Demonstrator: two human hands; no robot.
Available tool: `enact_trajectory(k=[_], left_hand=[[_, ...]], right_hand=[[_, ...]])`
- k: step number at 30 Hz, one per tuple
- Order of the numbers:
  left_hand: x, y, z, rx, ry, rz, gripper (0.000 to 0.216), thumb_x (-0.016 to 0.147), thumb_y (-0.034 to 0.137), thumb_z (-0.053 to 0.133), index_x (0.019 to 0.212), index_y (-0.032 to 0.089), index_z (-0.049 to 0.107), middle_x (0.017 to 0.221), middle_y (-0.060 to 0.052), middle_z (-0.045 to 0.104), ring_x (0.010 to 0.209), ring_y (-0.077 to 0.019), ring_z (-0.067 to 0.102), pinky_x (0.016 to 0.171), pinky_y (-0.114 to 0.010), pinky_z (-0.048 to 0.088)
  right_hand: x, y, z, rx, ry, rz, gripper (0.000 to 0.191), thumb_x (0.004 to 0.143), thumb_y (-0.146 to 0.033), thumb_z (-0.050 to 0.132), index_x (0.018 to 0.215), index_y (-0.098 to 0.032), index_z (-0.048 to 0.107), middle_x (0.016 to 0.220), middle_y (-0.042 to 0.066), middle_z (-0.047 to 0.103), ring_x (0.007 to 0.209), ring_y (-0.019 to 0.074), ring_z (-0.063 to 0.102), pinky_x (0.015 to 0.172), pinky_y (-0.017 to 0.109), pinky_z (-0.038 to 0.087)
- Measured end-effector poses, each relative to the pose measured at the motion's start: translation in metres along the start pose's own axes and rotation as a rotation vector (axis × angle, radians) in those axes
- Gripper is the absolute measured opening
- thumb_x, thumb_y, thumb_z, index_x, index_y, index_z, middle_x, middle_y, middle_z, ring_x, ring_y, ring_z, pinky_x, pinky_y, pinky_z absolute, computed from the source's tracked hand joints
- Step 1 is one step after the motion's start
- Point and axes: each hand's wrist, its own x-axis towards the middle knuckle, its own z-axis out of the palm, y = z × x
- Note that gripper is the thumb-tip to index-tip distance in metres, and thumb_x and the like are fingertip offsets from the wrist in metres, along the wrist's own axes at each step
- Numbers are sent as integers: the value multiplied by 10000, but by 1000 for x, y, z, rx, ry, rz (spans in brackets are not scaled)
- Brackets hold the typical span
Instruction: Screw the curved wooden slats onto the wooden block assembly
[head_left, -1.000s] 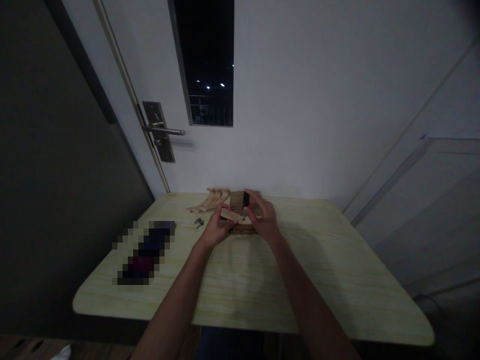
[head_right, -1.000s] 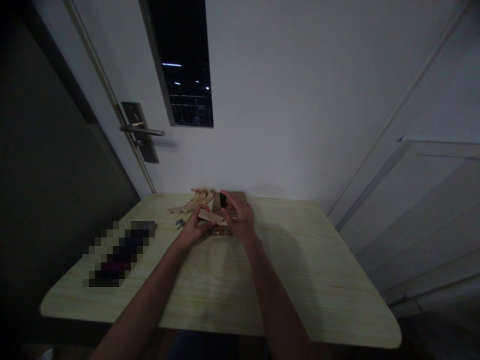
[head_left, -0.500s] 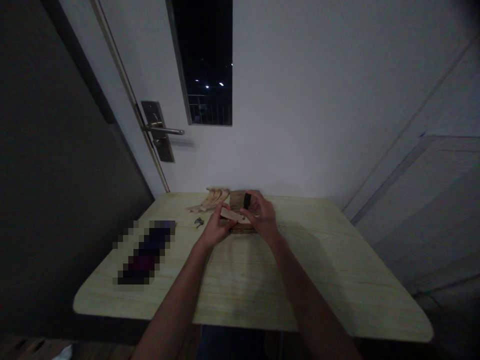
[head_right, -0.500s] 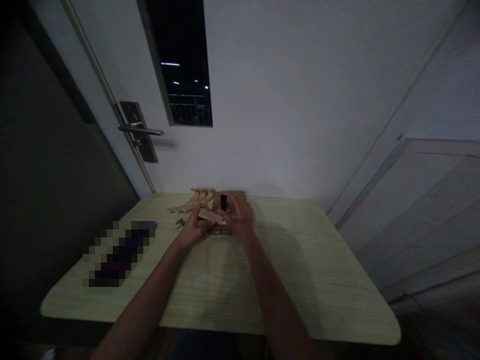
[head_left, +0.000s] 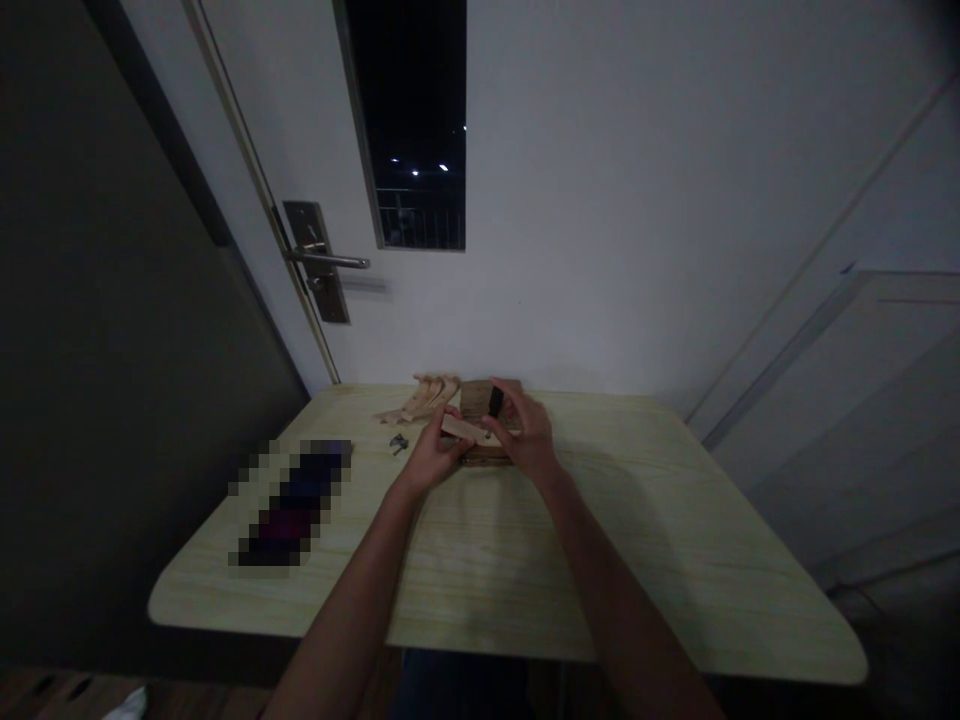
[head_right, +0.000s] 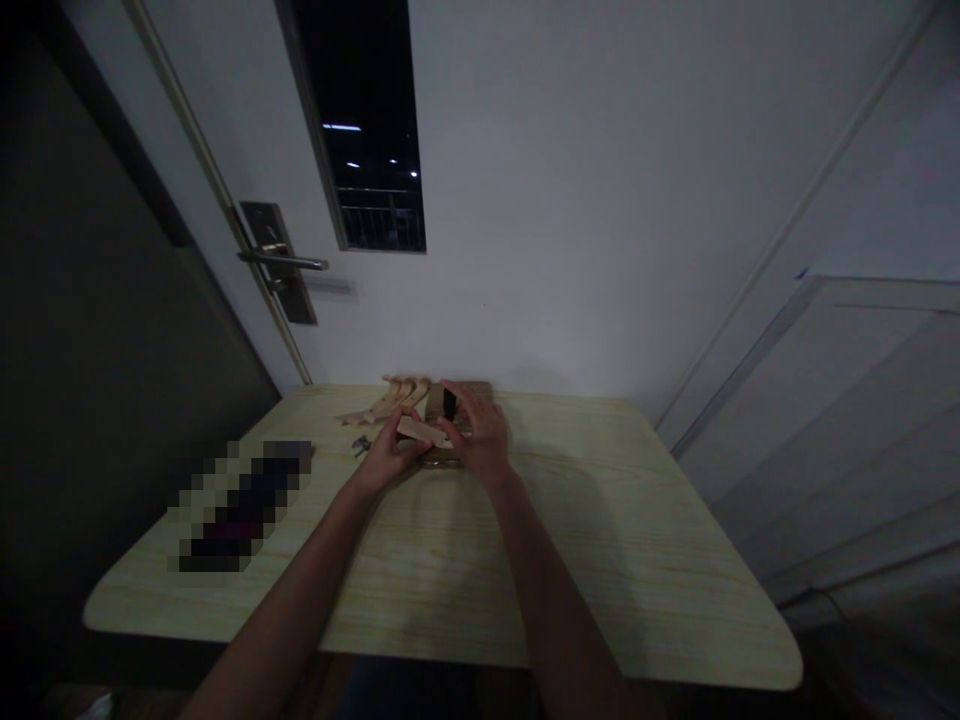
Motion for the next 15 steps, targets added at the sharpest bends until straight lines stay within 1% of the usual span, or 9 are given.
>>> enact_trajectory(k=[4, 6, 8, 10, 13, 15], left_hand=[[-1, 3, 1, -46, -26, -27, 424, 713, 390, 718, 991, 193, 467, 859, -3, 587, 784, -160, 571, 702, -276, 455], [-2, 5, 1, -60, -25, -33, 424, 711, 381, 721, 993, 196, 464, 857, -1, 583, 792, -161, 573, 705, -277, 457], [-2, 6, 0, -57, -17, -31, 415, 710, 374, 720, 986, 199, 465, 862, -2, 581, 800, -161, 573, 708, -276, 456], [-2, 6, 0, -35, -15, -24, 400, 710, 363, 718, 974, 194, 470, 868, -6, 581, 801, -160, 572, 715, -276, 454], [-1, 5, 0, -13, -11, -13, 389, 714, 353, 717, 967, 187, 472, 863, -5, 578, 795, -159, 573, 721, -279, 456], [0, 4, 0, -15, -5, -6, 392, 712, 352, 722, 967, 187, 475, 860, -2, 576, 796, -159, 576, 724, -278, 457]], right_hand=[[0, -1, -3, 17, -23, -57, 422, 910, -336, 519, 1325, -260, 533, 1236, 64, 669, 999, 219, 661, 924, 400, 480], [0, 0, -4, 72, -42, -63, 415, 929, -313, 474, 1340, -263, 516, 1230, 61, 672, 1024, 216, 661, 942, 403, 482], [1, 1, -4, 132, -66, -32, 406, 927, -317, 488, 1330, -273, 519, 1184, 51, 687, 948, 200, 677, 910, 386, 507], [1, 3, -4, 148, -74, 8, 405, 904, -337, 546, 1304, -278, 540, 1124, 43, 698, 845, 186, 671, 848, 363, 530], [1, 3, -2, 96, -55, 41, 406, 868, -352, 617, 1266, -281, 578, 1041, 33, 707, 773, 181, 645, 803, 349, 534], [0, 1, -1, 68, -55, 44, 403, 868, -352, 621, 1265, -286, 582, 1047, 30, 709, 760, 176, 644, 799, 341, 535]])
